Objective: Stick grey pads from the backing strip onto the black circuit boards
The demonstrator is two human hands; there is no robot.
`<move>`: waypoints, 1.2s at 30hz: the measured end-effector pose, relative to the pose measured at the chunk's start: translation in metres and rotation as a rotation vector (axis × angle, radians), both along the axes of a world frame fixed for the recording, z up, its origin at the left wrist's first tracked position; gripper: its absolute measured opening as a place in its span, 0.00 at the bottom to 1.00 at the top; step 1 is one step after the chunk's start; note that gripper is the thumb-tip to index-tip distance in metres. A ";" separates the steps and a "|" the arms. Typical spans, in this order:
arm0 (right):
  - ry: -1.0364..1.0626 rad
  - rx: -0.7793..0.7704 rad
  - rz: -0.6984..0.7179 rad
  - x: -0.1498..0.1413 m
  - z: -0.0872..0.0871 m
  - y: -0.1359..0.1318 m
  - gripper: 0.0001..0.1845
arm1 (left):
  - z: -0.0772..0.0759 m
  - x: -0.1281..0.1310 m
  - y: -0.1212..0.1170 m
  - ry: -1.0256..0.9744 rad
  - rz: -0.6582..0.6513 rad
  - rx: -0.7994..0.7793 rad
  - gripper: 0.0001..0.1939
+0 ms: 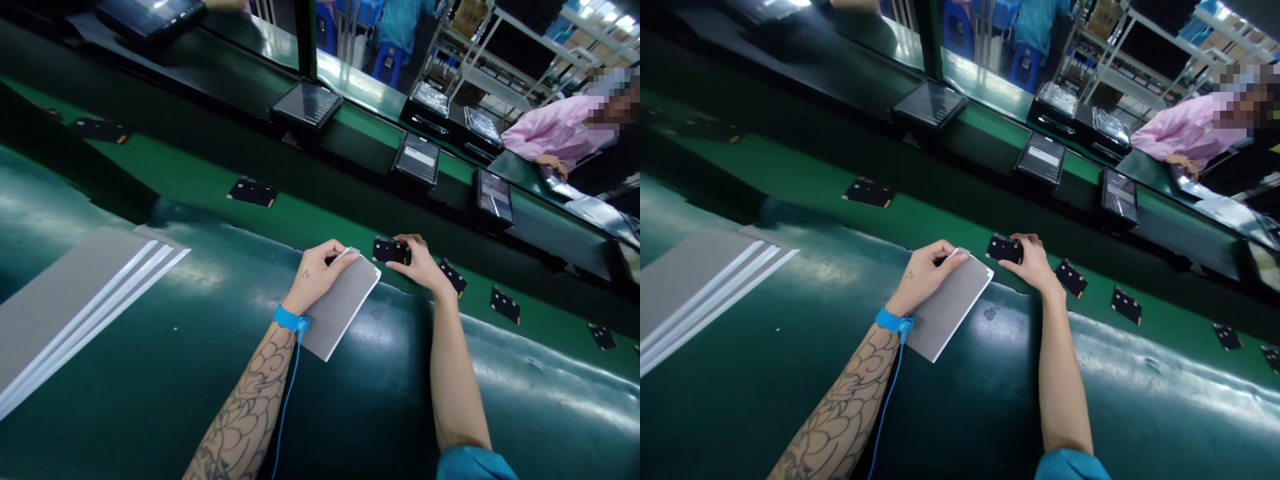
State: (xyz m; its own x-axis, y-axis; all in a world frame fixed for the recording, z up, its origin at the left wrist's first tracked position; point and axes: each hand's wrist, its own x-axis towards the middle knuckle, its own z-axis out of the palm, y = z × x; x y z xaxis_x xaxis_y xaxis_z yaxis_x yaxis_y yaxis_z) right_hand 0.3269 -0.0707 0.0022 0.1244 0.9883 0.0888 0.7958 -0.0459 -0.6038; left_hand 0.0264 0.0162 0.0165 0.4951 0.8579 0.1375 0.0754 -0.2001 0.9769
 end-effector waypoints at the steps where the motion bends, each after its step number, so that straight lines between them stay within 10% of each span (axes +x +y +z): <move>1: -0.010 0.007 -0.032 -0.007 -0.001 0.004 0.37 | 0.000 0.000 0.000 0.001 -0.002 0.002 0.17; 12: 0.356 0.131 0.072 -0.089 0.055 0.018 0.12 | -0.001 0.000 0.001 0.008 -0.002 0.020 0.17; 29: 0.469 0.066 0.111 -0.100 0.048 0.020 0.17 | -0.002 0.001 0.002 0.007 -0.007 0.038 0.17; 36: 0.574 0.094 -0.098 -0.062 0.046 0.014 0.22 | 0.000 0.000 0.000 -0.007 0.017 -0.009 0.16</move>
